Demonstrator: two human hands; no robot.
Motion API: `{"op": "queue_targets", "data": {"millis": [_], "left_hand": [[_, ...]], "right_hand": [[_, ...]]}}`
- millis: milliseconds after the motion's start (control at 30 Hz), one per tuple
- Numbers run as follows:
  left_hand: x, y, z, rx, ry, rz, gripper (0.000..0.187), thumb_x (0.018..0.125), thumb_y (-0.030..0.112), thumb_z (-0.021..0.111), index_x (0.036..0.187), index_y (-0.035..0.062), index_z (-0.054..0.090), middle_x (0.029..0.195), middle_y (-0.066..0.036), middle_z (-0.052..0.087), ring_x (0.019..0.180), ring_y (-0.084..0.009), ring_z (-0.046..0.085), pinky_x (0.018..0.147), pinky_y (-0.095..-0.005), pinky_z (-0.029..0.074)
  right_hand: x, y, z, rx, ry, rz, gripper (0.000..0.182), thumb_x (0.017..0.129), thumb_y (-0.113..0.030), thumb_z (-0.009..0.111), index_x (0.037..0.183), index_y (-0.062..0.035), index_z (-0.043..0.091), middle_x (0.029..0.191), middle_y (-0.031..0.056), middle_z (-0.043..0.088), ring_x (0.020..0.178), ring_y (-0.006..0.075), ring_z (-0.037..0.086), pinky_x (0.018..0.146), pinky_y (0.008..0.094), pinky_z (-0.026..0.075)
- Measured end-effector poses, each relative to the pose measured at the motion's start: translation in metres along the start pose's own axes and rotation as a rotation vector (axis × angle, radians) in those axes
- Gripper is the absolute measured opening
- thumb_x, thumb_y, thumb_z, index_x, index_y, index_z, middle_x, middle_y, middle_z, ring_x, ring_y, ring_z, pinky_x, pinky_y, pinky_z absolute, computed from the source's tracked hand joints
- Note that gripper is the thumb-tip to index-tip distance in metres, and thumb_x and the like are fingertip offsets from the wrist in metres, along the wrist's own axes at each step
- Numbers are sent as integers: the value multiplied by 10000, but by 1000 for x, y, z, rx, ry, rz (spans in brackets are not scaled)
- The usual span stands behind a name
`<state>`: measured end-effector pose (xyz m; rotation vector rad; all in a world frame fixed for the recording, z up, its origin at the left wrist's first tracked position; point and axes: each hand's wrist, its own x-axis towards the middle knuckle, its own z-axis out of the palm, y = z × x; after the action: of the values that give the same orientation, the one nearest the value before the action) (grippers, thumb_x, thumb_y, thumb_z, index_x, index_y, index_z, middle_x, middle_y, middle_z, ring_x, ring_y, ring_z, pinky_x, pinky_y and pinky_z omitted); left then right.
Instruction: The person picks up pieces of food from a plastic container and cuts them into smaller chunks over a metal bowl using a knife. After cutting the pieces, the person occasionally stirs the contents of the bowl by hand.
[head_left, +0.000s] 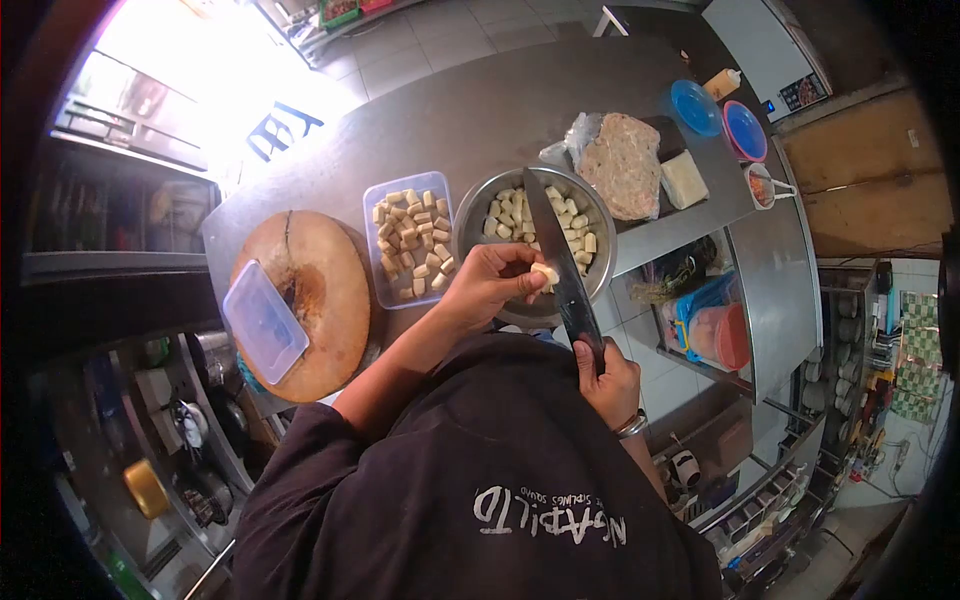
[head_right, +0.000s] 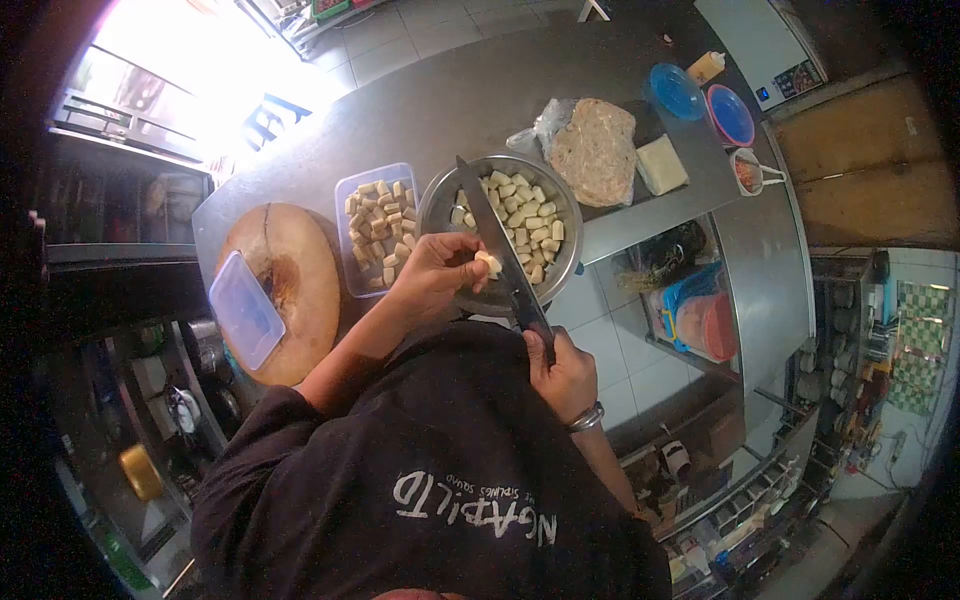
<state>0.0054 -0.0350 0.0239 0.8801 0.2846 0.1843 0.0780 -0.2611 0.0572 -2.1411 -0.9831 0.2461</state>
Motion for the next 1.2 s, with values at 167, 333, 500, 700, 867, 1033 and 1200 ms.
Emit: {"op": "queue_targets", "data": {"millis": [167,333,500,700,867,1033,1200], "left_hand": [[-5,4,3,121,10,-90,194,870,65,724,1011,-27,629,881,-56,648,743,-117,595,668,-246,472],[2,-6,1,-276,72,124,223,872,34,708,1077,-10,631,982,-71,665,795,-131,605,727,-261,493],[6,1,-5,-344,171,205,263,890,36,683,1137,-2,605,1060,-98,664,877,-170,623,818,-319,504],[5,-1,-4,-357,84,225,233,896,28,674,1119,-11,619,1055,-98,661,895,-178,627,819,-326,511],[3,-2,-4,-317,64,197,219,879,7,688,1089,-24,633,1002,-96,671,864,-175,636,790,-316,521],[-5,-6,-2,-165,72,123,255,834,34,747,1054,-12,625,973,-101,677,819,-162,645,738,-285,528],[-10,-5,5,-98,32,11,232,812,11,765,1011,-26,651,961,-70,699,868,-108,656,775,-243,526]], "right_hand": [[-2,3,-1,-50,-36,10,266,936,-283,661,854,-31,639,605,143,622,503,329,627,439,381,457],[-3,-2,1,-8,102,29,274,929,-290,670,845,-31,638,601,140,619,498,324,625,444,383,460],[-6,3,2,-2,53,38,271,927,-289,673,845,-33,640,611,140,626,511,318,637,448,379,465],[-4,-3,0,-8,7,45,255,926,-284,675,869,-38,646,622,144,634,523,316,644,453,378,469],[-2,-3,-1,-20,17,-2,250,927,-279,674,871,-37,644,616,139,627,518,311,641,454,379,466],[-1,-4,-2,-47,5,-7,254,928,-278,673,852,-38,634,589,134,607,496,309,626,441,374,455],[2,-3,-2,-37,-34,-31,262,930,-280,669,830,-42,623,569,135,590,474,308,613,431,371,447]]}}
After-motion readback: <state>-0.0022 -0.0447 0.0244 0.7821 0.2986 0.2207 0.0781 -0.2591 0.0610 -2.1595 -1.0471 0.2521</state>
